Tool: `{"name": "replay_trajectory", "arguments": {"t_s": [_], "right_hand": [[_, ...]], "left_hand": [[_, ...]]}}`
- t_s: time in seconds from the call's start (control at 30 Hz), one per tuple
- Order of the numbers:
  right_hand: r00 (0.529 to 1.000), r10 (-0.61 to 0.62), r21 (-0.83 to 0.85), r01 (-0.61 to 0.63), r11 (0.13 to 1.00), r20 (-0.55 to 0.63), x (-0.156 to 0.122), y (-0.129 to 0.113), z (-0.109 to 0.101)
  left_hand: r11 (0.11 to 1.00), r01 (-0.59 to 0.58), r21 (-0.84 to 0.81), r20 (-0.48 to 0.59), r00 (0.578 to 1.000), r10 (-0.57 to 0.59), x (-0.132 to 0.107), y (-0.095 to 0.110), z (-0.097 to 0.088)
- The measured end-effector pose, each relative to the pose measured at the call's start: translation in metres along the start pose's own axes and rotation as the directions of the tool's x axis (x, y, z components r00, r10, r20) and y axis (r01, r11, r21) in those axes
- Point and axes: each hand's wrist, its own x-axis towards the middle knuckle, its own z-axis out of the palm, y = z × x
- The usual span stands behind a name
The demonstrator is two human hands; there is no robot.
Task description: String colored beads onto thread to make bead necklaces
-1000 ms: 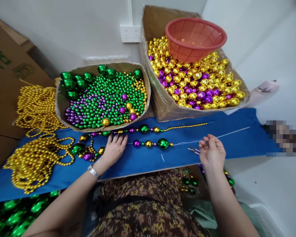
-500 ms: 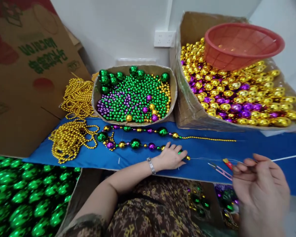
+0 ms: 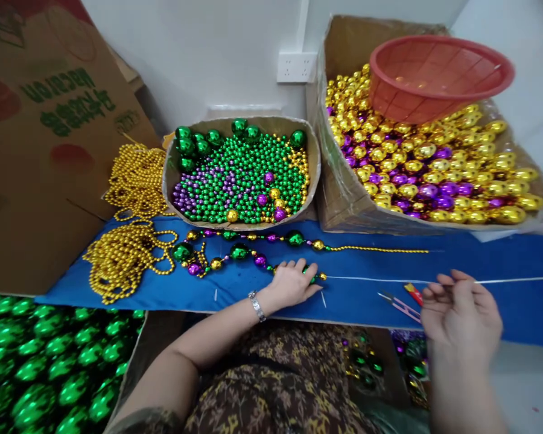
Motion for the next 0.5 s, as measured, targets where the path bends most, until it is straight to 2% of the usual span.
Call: {"name": "replay_trajectory", "arguments": {"t_s": [0.33, 0.5], "right_hand": [[0.993, -0.086, 0.028, 0.088, 0.996, -0.075, 0.011, -0.011, -0.002], [0.998, -0.058, 0.021, 0.059, 0.998, -0.035, 0.004, -0.016, 0.006]], "left_hand": [[0.998, 0.069, -0.014, 0.017, 0.998, -0.068, 0.005, -0.001, -0.002], [0.999, 0.031, -0.026, -0.028, 0.999, -0.031, 0.002, -0.003, -0.008]]}}
